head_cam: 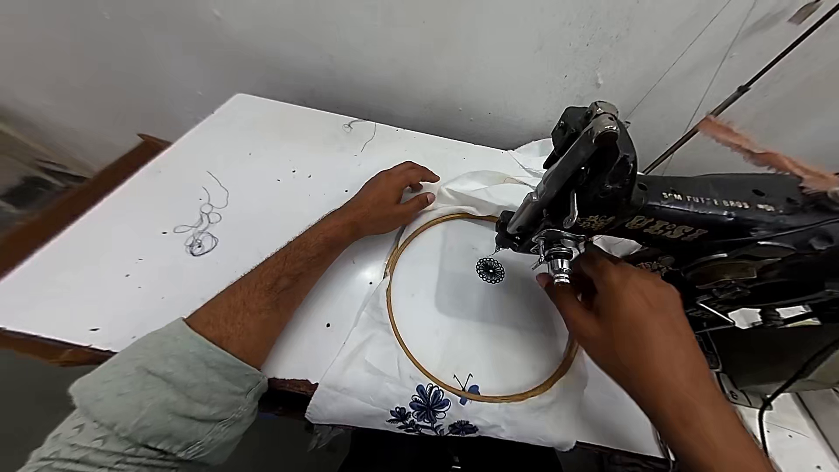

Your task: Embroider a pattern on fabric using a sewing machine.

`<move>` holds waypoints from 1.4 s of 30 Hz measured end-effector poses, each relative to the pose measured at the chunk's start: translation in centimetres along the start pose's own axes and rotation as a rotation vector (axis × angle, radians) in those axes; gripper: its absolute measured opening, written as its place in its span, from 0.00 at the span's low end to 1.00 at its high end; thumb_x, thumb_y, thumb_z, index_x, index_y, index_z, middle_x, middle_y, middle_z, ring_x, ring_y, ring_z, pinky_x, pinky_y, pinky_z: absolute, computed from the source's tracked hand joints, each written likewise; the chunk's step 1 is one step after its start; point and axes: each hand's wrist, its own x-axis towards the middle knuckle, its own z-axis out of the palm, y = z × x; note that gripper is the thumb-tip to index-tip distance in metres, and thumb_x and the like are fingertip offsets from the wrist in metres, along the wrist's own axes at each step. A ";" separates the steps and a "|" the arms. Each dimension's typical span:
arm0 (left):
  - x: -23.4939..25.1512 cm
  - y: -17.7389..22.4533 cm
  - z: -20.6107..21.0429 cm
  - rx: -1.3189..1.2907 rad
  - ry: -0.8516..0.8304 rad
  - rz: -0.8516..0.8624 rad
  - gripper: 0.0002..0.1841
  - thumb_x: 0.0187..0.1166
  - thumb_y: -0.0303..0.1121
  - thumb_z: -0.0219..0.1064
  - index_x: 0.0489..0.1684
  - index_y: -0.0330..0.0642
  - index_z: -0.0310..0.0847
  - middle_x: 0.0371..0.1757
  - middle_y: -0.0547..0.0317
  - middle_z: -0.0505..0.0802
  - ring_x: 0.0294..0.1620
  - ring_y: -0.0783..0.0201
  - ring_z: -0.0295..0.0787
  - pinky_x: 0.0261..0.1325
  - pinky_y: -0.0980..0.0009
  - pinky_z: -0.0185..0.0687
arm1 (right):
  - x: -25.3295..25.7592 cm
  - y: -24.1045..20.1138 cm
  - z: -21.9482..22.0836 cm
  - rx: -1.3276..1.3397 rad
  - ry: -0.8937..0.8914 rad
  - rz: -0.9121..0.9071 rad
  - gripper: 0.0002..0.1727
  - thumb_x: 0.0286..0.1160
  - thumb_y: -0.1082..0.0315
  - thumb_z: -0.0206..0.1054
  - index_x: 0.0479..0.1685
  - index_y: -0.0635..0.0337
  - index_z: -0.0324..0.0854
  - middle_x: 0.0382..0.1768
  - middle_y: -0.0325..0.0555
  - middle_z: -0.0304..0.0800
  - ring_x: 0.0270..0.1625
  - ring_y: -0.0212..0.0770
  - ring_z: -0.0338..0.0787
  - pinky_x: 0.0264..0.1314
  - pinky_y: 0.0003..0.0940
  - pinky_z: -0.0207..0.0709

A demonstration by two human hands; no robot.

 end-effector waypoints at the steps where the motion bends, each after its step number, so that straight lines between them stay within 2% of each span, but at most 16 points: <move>1: 0.0 -0.1 -0.1 -0.003 0.005 -0.020 0.20 0.88 0.42 0.59 0.71 0.41 0.82 0.70 0.49 0.87 0.63 0.57 0.87 0.67 0.58 0.81 | -0.9 -1.0 -0.8 -0.021 0.056 -0.021 0.18 0.78 0.49 0.62 0.31 0.54 0.82 0.23 0.38 0.79 0.22 0.41 0.80 0.21 0.43 0.71; 3: 0.0 -0.1 -0.2 0.001 0.006 -0.036 0.20 0.88 0.42 0.59 0.71 0.42 0.82 0.69 0.51 0.87 0.62 0.59 0.87 0.66 0.58 0.82 | -2.0 -2.7 -1.5 -0.051 0.141 -0.024 0.20 0.82 0.48 0.59 0.29 0.53 0.81 0.21 0.37 0.75 0.20 0.39 0.76 0.18 0.38 0.65; 5: 0.0 -0.1 0.0 0.014 0.002 -0.017 0.20 0.88 0.42 0.60 0.70 0.41 0.83 0.69 0.50 0.87 0.64 0.58 0.87 0.69 0.57 0.81 | -2.4 -3.8 -1.0 -0.093 0.159 -0.005 0.21 0.83 0.49 0.59 0.30 0.56 0.79 0.22 0.40 0.75 0.21 0.41 0.78 0.19 0.39 0.66; 10: -0.3 0.2 0.1 0.048 -0.023 0.013 0.20 0.87 0.41 0.61 0.70 0.38 0.82 0.67 0.48 0.88 0.67 0.55 0.86 0.73 0.54 0.78 | -2.4 -5.7 0.8 -0.115 0.265 0.108 0.20 0.87 0.56 0.55 0.24 0.56 0.73 0.17 0.40 0.68 0.18 0.42 0.74 0.17 0.38 0.59; 15: 0.0 0.5 0.1 0.118 -0.095 -0.025 0.22 0.88 0.43 0.59 0.73 0.41 0.81 0.73 0.49 0.86 0.76 0.49 0.80 0.76 0.40 0.69 | -1.8 -6.2 2.1 -0.092 0.305 0.205 0.30 0.93 0.54 0.44 0.14 0.55 0.68 0.10 0.42 0.67 0.14 0.44 0.74 0.16 0.40 0.57; 18: -0.1 0.7 0.2 0.095 -0.050 -0.015 0.23 0.87 0.43 0.60 0.75 0.41 0.79 0.77 0.48 0.82 0.74 0.50 0.81 0.74 0.43 0.73 | -1.5 -5.1 1.9 -0.047 0.301 0.132 0.34 0.93 0.50 0.43 0.10 0.54 0.68 0.09 0.42 0.67 0.13 0.43 0.74 0.15 0.41 0.56; 20: -0.2 1.6 0.1 0.086 0.011 0.010 0.25 0.87 0.42 0.60 0.79 0.40 0.76 0.82 0.46 0.78 0.75 0.50 0.81 0.75 0.49 0.77 | -1.5 -3.9 1.7 -0.029 0.223 0.058 0.34 0.88 0.40 0.49 0.19 0.58 0.77 0.15 0.43 0.73 0.17 0.45 0.77 0.17 0.42 0.62; 22: -0.5 3.2 0.1 0.105 0.048 0.051 0.22 0.87 0.40 0.59 0.74 0.40 0.81 0.76 0.48 0.83 0.75 0.51 0.80 0.77 0.50 0.75 | -0.9 -2.5 1.8 -0.075 0.082 0.037 0.36 0.76 0.33 0.61 0.34 0.65 0.84 0.24 0.51 0.83 0.26 0.54 0.86 0.23 0.51 0.75; 25: -1.1 6.2 0.7 0.177 -0.025 0.125 0.15 0.87 0.38 0.58 0.55 0.43 0.91 0.54 0.55 0.93 0.59 0.54 0.86 0.63 0.51 0.79 | 2.0 0.5 2.4 -0.056 -0.060 0.012 0.25 0.70 0.49 0.76 0.33 0.68 0.84 0.31 0.60 0.85 0.35 0.64 0.90 0.32 0.63 0.80; 27: -1.5 8.0 1.4 0.217 -0.173 0.139 0.16 0.87 0.40 0.58 0.53 0.45 0.91 0.54 0.56 0.93 0.59 0.54 0.87 0.62 0.50 0.81 | 4.3 1.7 2.4 0.020 -0.123 0.032 0.15 0.69 0.63 0.75 0.30 0.70 0.84 0.32 0.65 0.87 0.40 0.67 0.90 0.39 0.68 0.78; 29: -1.9 8.5 2.1 0.270 -0.278 0.153 0.18 0.88 0.45 0.58 0.57 0.46 0.91 0.60 0.58 0.92 0.62 0.55 0.87 0.63 0.52 0.82 | 5.5 1.9 2.2 0.110 -0.173 0.054 0.11 0.73 0.72 0.71 0.37 0.77 0.85 0.38 0.73 0.88 0.45 0.71 0.89 0.47 0.70 0.75; 31: -2.2 8.6 2.4 0.316 -0.318 0.153 0.20 0.87 0.48 0.59 0.61 0.47 0.90 0.66 0.60 0.89 0.65 0.56 0.85 0.62 0.54 0.81 | 5.7 2.1 2.8 0.189 -0.137 0.058 0.10 0.73 0.74 0.68 0.38 0.77 0.84 0.38 0.71 0.87 0.44 0.66 0.88 0.47 0.65 0.75; 33: -2.5 8.6 2.5 0.353 -0.339 0.157 0.23 0.87 0.50 0.58 0.68 0.47 0.87 0.73 0.61 0.86 0.71 0.56 0.82 0.64 0.54 0.79 | 5.5 2.3 3.0 0.207 -0.116 0.095 0.10 0.71 0.75 0.67 0.34 0.80 0.82 0.34 0.73 0.85 0.39 0.66 0.87 0.41 0.64 0.73; 35: -2.9 8.8 2.8 0.371 -0.337 0.166 0.25 0.88 0.49 0.56 0.74 0.46 0.83 0.78 0.60 0.84 0.78 0.54 0.78 0.70 0.51 0.76 | 5.1 2.6 2.9 0.198 -0.110 0.117 0.09 0.71 0.74 0.68 0.34 0.76 0.82 0.33 0.66 0.85 0.38 0.59 0.86 0.41 0.59 0.73; 38: -3.1 8.9 2.8 0.370 -0.322 0.172 0.25 0.89 0.49 0.53 0.76 0.46 0.81 0.80 0.59 0.83 0.80 0.53 0.77 0.74 0.50 0.74 | 5.0 3.0 2.5 0.169 -0.169 0.192 0.11 0.72 0.74 0.69 0.24 0.70 0.79 0.24 0.57 0.80 0.30 0.50 0.81 0.33 0.51 0.69; 42: -3.3 9.0 3.1 0.385 -0.330 0.162 0.28 0.91 0.50 0.49 0.80 0.45 0.78 0.84 0.58 0.79 0.85 0.53 0.72 0.81 0.50 0.70 | 4.4 3.6 3.0 0.153 -0.142 0.190 0.11 0.74 0.72 0.70 0.26 0.71 0.81 0.30 0.63 0.84 0.35 0.58 0.85 0.36 0.59 0.71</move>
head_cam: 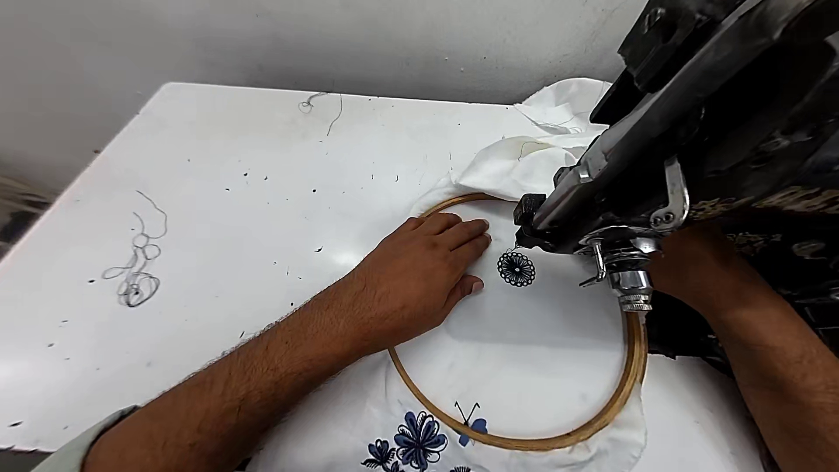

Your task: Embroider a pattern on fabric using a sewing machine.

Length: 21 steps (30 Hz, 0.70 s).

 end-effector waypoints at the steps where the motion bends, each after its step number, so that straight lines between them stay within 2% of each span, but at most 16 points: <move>1: 0.0 0.1 0.0 0.002 -0.008 -0.009 0.29 0.91 0.51 0.47 0.82 0.45 0.76 0.85 0.58 0.78 0.87 0.52 0.70 0.84 0.50 0.67 | -0.1 -0.1 0.0 0.004 0.014 -0.007 0.10 0.73 0.72 0.70 0.28 0.72 0.81 0.32 0.64 0.84 0.37 0.58 0.85 0.37 0.59 0.71; 2: -0.1 0.3 0.0 0.002 -0.021 -0.020 0.29 0.92 0.52 0.46 0.83 0.45 0.75 0.87 0.58 0.76 0.88 0.51 0.67 0.87 0.49 0.63 | -0.1 -0.3 -0.1 0.014 0.025 -0.005 0.09 0.73 0.73 0.69 0.29 0.72 0.81 0.32 0.62 0.84 0.37 0.56 0.85 0.37 0.57 0.71; 4: -0.2 0.4 0.0 -0.002 -0.043 -0.031 0.31 0.92 0.54 0.45 0.85 0.46 0.73 0.88 0.58 0.74 0.91 0.50 0.63 0.90 0.49 0.58 | -0.1 -0.3 0.2 0.007 0.069 -0.020 0.08 0.69 0.70 0.68 0.28 0.65 0.80 0.29 0.53 0.82 0.34 0.46 0.83 0.35 0.48 0.71; 5: -0.3 0.4 -0.1 -0.005 -0.049 -0.036 0.31 0.92 0.55 0.44 0.86 0.46 0.72 0.89 0.58 0.73 0.92 0.50 0.62 0.91 0.49 0.57 | 0.0 -0.4 0.4 0.027 0.081 -0.018 0.08 0.69 0.69 0.68 0.29 0.65 0.80 0.28 0.52 0.82 0.34 0.45 0.83 0.36 0.47 0.71; 9: -0.3 0.5 -0.1 -0.011 -0.062 -0.054 0.32 0.92 0.55 0.44 0.88 0.47 0.69 0.91 0.60 0.71 0.93 0.49 0.59 0.91 0.47 0.56 | 0.0 -0.3 1.0 0.071 0.115 -0.031 0.09 0.72 0.67 0.69 0.34 0.67 0.83 0.32 0.55 0.85 0.39 0.46 0.85 0.42 0.48 0.74; 12: -0.3 0.6 0.0 -0.016 -0.071 -0.062 0.32 0.92 0.55 0.43 0.89 0.48 0.68 0.92 0.61 0.69 0.94 0.48 0.57 0.91 0.47 0.55 | 0.2 0.3 1.3 0.067 0.134 -0.039 0.11 0.73 0.64 0.69 0.35 0.66 0.83 0.32 0.54 0.85 0.38 0.46 0.86 0.41 0.49 0.75; 16: -0.4 0.8 -0.1 -0.005 -0.078 -0.057 0.32 0.92 0.54 0.42 0.88 0.48 0.68 0.91 0.60 0.70 0.93 0.49 0.57 0.92 0.48 0.54 | 0.1 -0.2 0.8 0.071 0.101 -0.005 0.07 0.72 0.69 0.70 0.32 0.64 0.83 0.31 0.51 0.84 0.36 0.41 0.83 0.40 0.45 0.73; 19: -0.5 0.9 -0.1 -0.012 -0.079 -0.067 0.32 0.93 0.54 0.42 0.89 0.49 0.68 0.91 0.61 0.69 0.94 0.50 0.57 0.92 0.48 0.53 | 0.3 0.1 0.7 0.055 0.077 0.022 0.08 0.72 0.67 0.73 0.29 0.61 0.83 0.28 0.48 0.83 0.33 0.41 0.82 0.37 0.46 0.72; 21: -0.5 0.8 0.0 -0.019 -0.069 -0.067 0.31 0.92 0.54 0.43 0.88 0.49 0.69 0.91 0.60 0.70 0.93 0.50 0.58 0.92 0.49 0.54 | 0.1 0.0 0.6 0.059 0.068 0.030 0.08 0.72 0.67 0.73 0.30 0.60 0.82 0.29 0.47 0.82 0.33 0.38 0.81 0.37 0.43 0.72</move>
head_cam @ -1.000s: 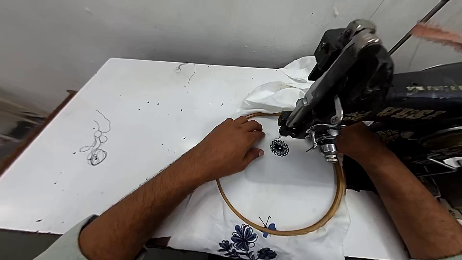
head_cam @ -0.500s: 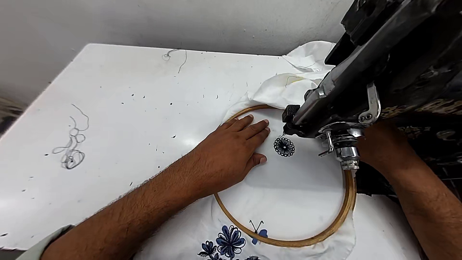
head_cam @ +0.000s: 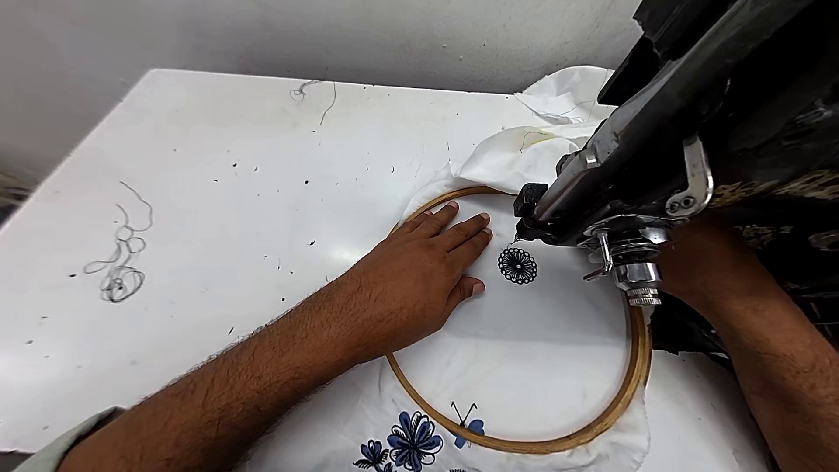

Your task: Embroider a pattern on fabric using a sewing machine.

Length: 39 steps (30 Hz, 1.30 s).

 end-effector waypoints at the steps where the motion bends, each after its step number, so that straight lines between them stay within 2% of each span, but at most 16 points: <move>1: 0.0 0.0 0.0 -0.003 0.000 -0.001 0.31 0.92 0.54 0.43 0.88 0.49 0.69 0.91 0.60 0.70 0.93 0.50 0.58 0.92 0.48 0.54 | -0.1 -0.1 0.0 -0.007 0.007 0.011 0.08 0.71 0.66 0.72 0.31 0.60 0.83 0.29 0.47 0.83 0.33 0.39 0.82 0.38 0.43 0.74; 3: 0.0 -0.1 0.0 -0.006 -0.003 -0.001 0.31 0.92 0.54 0.43 0.88 0.49 0.69 0.91 0.61 0.70 0.93 0.49 0.58 0.92 0.48 0.54 | -0.3 -0.6 -0.1 0.005 0.015 0.046 0.09 0.71 0.67 0.71 0.30 0.64 0.82 0.29 0.52 0.83 0.35 0.45 0.83 0.38 0.50 0.72; 6: 0.1 -0.1 0.0 -0.008 0.000 0.000 0.32 0.92 0.55 0.43 0.88 0.49 0.69 0.91 0.61 0.70 0.93 0.49 0.58 0.92 0.48 0.54 | -0.4 -0.6 0.1 -0.003 0.037 0.043 0.09 0.70 0.67 0.71 0.33 0.64 0.82 0.32 0.53 0.84 0.38 0.46 0.84 0.41 0.50 0.73; 10: 0.0 0.1 0.0 -0.003 -0.004 -0.001 0.32 0.92 0.54 0.43 0.89 0.48 0.68 0.91 0.60 0.70 0.93 0.49 0.58 0.92 0.48 0.54 | -0.2 -0.4 0.2 -0.026 0.026 0.015 0.09 0.71 0.67 0.72 0.32 0.64 0.82 0.32 0.54 0.84 0.37 0.48 0.84 0.40 0.52 0.73; 14: -0.1 0.4 -0.1 -0.004 -0.015 0.011 0.31 0.92 0.53 0.43 0.88 0.47 0.69 0.91 0.60 0.70 0.93 0.49 0.58 0.92 0.49 0.54 | -0.1 -1.1 -0.6 -0.068 -0.062 0.103 0.09 0.74 0.69 0.75 0.29 0.63 0.83 0.29 0.54 0.84 0.34 0.49 0.83 0.37 0.54 0.72; 18: -0.1 0.2 -0.1 -0.005 -0.016 0.019 0.31 0.92 0.54 0.43 0.88 0.48 0.68 0.91 0.60 0.70 0.93 0.50 0.58 0.92 0.50 0.54 | -0.3 -1.3 -0.6 -0.056 -0.065 0.139 0.10 0.74 0.70 0.75 0.28 0.64 0.82 0.28 0.53 0.83 0.33 0.48 0.82 0.37 0.53 0.71; 21: 0.0 -0.1 -0.1 -0.006 -0.010 0.011 0.31 0.92 0.54 0.43 0.88 0.47 0.69 0.91 0.60 0.70 0.93 0.50 0.58 0.93 0.49 0.53 | -0.3 -0.4 0.3 -0.023 0.032 0.059 0.09 0.69 0.66 0.73 0.33 0.65 0.83 0.33 0.54 0.85 0.40 0.48 0.86 0.42 0.53 0.74; 23: 0.0 -0.2 -0.1 -0.001 -0.008 0.006 0.32 0.92 0.54 0.43 0.88 0.47 0.68 0.91 0.60 0.70 0.93 0.50 0.58 0.93 0.48 0.53 | -0.2 -0.2 0.6 0.003 0.046 0.031 0.10 0.69 0.67 0.74 0.36 0.67 0.84 0.36 0.57 0.87 0.43 0.50 0.87 0.46 0.55 0.75; 28: -0.2 0.3 -0.2 0.011 -0.023 0.018 0.31 0.93 0.53 0.43 0.89 0.46 0.68 0.91 0.59 0.70 0.93 0.49 0.58 0.93 0.49 0.53 | -0.3 -0.9 -0.2 -0.030 -0.011 0.067 0.07 0.69 0.70 0.76 0.31 0.62 0.83 0.30 0.52 0.84 0.35 0.46 0.84 0.39 0.51 0.74; 30: -0.1 0.4 -0.2 0.006 -0.028 0.017 0.31 0.92 0.53 0.44 0.89 0.46 0.68 0.91 0.60 0.69 0.94 0.49 0.57 0.93 0.50 0.53 | -0.3 -1.2 -0.4 -0.050 -0.030 0.100 0.10 0.71 0.68 0.76 0.28 0.63 0.82 0.28 0.52 0.83 0.33 0.47 0.82 0.37 0.51 0.72; 32: -0.1 0.2 -0.3 -0.003 -0.029 0.005 0.31 0.92 0.53 0.44 0.89 0.47 0.68 0.91 0.61 0.69 0.94 0.50 0.57 0.92 0.50 0.54 | -0.4 -0.9 0.0 -0.064 -0.006 0.092 0.13 0.71 0.67 0.74 0.26 0.66 0.80 0.29 0.56 0.83 0.35 0.51 0.84 0.38 0.55 0.71; 35: 0.0 -0.1 -0.3 -0.002 -0.027 -0.003 0.31 0.92 0.53 0.44 0.89 0.47 0.67 0.91 0.60 0.70 0.94 0.49 0.57 0.92 0.49 0.54 | -0.4 -1.0 0.2 -0.017 0.020 0.084 0.09 0.70 0.70 0.73 0.32 0.68 0.82 0.34 0.59 0.85 0.41 0.53 0.86 0.44 0.56 0.74; 39: -0.2 0.5 -0.6 0.013 -0.056 0.002 0.31 0.93 0.52 0.43 0.89 0.47 0.67 0.92 0.59 0.69 0.94 0.49 0.56 0.93 0.48 0.52 | -0.2 -0.9 -0.2 -0.065 -0.037 0.098 0.10 0.69 0.70 0.76 0.27 0.63 0.81 0.29 0.54 0.83 0.35 0.50 0.84 0.38 0.55 0.72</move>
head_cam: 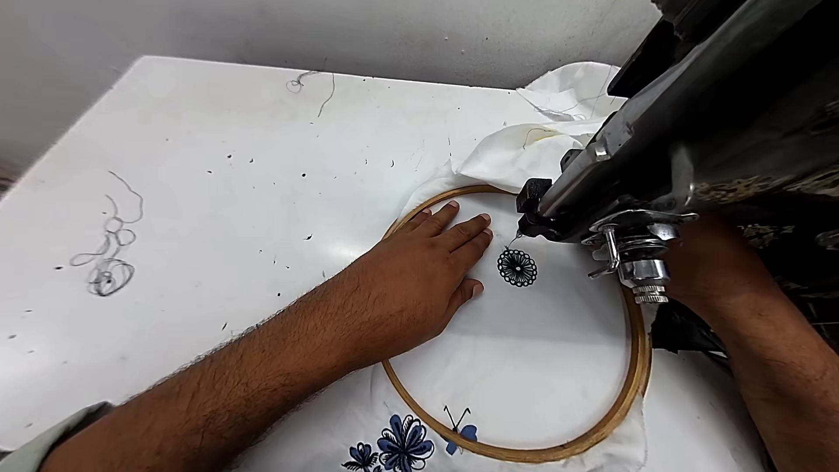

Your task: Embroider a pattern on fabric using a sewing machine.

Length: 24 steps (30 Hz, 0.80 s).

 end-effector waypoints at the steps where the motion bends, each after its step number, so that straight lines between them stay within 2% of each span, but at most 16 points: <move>1: 0.0 0.1 0.0 0.002 -0.006 0.007 0.31 0.93 0.52 0.43 0.89 0.46 0.67 0.92 0.58 0.69 0.94 0.49 0.56 0.93 0.49 0.52 | 0.0 -0.1 -0.2 -0.009 -0.020 0.022 0.11 0.71 0.70 0.77 0.26 0.63 0.81 0.28 0.54 0.83 0.34 0.50 0.83 0.37 0.55 0.71; 4: 0.0 -0.2 0.2 -0.006 0.013 0.012 0.31 0.92 0.52 0.44 0.89 0.47 0.68 0.91 0.60 0.70 0.94 0.50 0.57 0.93 0.50 0.53 | 0.0 0.2 0.2 0.001 0.009 0.019 0.10 0.69 0.70 0.77 0.25 0.62 0.81 0.27 0.54 0.84 0.34 0.50 0.84 0.36 0.55 0.72; 7: 0.0 -0.4 0.2 -0.003 0.020 -0.001 0.31 0.92 0.53 0.43 0.89 0.46 0.67 0.91 0.60 0.69 0.93 0.49 0.58 0.93 0.50 0.53 | -0.1 0.3 0.6 0.059 0.069 -0.042 0.09 0.68 0.66 0.74 0.34 0.64 0.84 0.35 0.54 0.86 0.42 0.48 0.86 0.45 0.52 0.75; 13: -0.2 0.2 -0.1 0.005 -0.015 -0.003 0.31 0.93 0.52 0.44 0.90 0.46 0.66 0.92 0.59 0.67 0.94 0.49 0.56 0.93 0.49 0.53 | -0.3 -0.4 -0.2 0.002 -0.033 0.050 0.10 0.70 0.71 0.77 0.26 0.63 0.82 0.29 0.54 0.83 0.34 0.50 0.83 0.36 0.54 0.71; 17: 0.0 -0.4 0.1 -0.005 0.013 -0.005 0.31 0.92 0.53 0.44 0.89 0.47 0.67 0.92 0.60 0.69 0.94 0.50 0.57 0.92 0.51 0.54 | -0.1 0.1 0.6 0.067 0.052 0.005 0.08 0.67 0.68 0.75 0.32 0.64 0.83 0.34 0.53 0.85 0.40 0.47 0.85 0.44 0.52 0.74; 19: 0.0 -0.5 0.1 -0.009 0.018 -0.011 0.31 0.92 0.53 0.44 0.89 0.47 0.67 0.91 0.60 0.69 0.94 0.50 0.57 0.92 0.50 0.54 | -0.2 -0.1 0.7 0.102 0.063 0.001 0.08 0.68 0.69 0.74 0.35 0.66 0.83 0.36 0.55 0.85 0.43 0.48 0.86 0.46 0.53 0.75; 22: -0.2 0.0 0.0 0.001 0.000 -0.012 0.31 0.93 0.52 0.43 0.90 0.46 0.66 0.92 0.59 0.68 0.94 0.49 0.56 0.92 0.49 0.53 | -0.2 -0.3 0.2 0.052 0.021 0.014 0.08 0.69 0.70 0.76 0.30 0.64 0.82 0.31 0.53 0.84 0.38 0.48 0.84 0.41 0.53 0.73; 24: -0.2 0.2 0.0 0.006 -0.003 0.000 0.31 0.93 0.51 0.44 0.89 0.45 0.67 0.92 0.58 0.68 0.94 0.48 0.57 0.92 0.48 0.54 | -0.3 -0.7 -0.1 0.007 -0.014 0.046 0.09 0.68 0.71 0.77 0.29 0.64 0.82 0.31 0.56 0.84 0.37 0.51 0.85 0.40 0.56 0.73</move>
